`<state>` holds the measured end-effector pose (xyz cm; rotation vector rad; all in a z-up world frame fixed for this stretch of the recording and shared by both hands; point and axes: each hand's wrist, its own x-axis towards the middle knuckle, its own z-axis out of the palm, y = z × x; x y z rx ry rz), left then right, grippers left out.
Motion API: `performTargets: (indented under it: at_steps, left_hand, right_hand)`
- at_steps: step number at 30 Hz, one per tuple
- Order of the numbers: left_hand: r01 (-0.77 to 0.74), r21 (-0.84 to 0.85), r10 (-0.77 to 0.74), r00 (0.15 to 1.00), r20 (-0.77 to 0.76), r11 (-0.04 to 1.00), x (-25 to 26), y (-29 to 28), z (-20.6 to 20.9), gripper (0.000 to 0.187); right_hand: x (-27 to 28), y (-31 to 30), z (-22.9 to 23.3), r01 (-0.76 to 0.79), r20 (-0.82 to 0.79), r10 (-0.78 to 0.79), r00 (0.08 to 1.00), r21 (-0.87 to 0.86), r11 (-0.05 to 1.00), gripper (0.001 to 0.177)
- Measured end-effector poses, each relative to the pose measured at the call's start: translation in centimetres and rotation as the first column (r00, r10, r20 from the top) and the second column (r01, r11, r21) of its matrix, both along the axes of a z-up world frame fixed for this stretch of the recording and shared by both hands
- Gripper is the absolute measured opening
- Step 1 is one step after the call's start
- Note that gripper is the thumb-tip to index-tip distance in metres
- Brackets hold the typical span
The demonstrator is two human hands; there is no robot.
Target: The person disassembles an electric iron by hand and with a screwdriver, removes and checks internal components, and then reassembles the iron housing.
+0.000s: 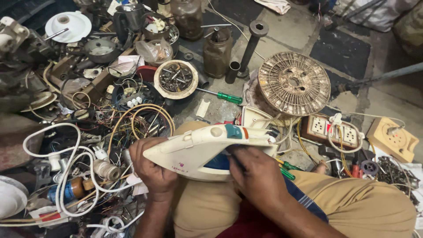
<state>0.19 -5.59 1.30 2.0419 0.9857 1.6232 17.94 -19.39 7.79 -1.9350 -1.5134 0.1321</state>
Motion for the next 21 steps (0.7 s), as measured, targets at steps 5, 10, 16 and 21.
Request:
performTargets:
  at_steps: [5, 10, 16, 21]
  left_hand:
    - [-0.002, 0.039, 0.002, 1.000, -0.011, 0.999, -0.03, 0.35, 0.05, 0.029]
    - [0.009, 0.028, -0.009, 1.000, -0.012, 1.000, -0.19, 0.42, 0.17, 0.027]
    - [0.024, 0.029, -0.023, 1.000, -0.008, 0.999, -0.12, 0.52, 0.10, 0.026]
    - [0.017, 0.031, -0.017, 1.000, -0.013, 0.999, -0.09, 0.42, -0.01, 0.028]
  right_hand:
    - [0.11, 0.45, 0.18, -0.018, 0.007, 0.018, 1.000, -0.066, 0.998, 0.016]
    - [0.25, 0.87, 0.58, -0.050, 0.020, 0.053, 0.998, -0.123, 0.991, 0.016]
    - [0.12, 0.98, 0.57, -0.053, 0.021, 0.056, 0.998, -0.113, 0.992, 0.018]
    - [0.29, 0.94, 0.56, -0.028, 0.019, 0.033, 0.999, -0.194, 0.981, 0.022]
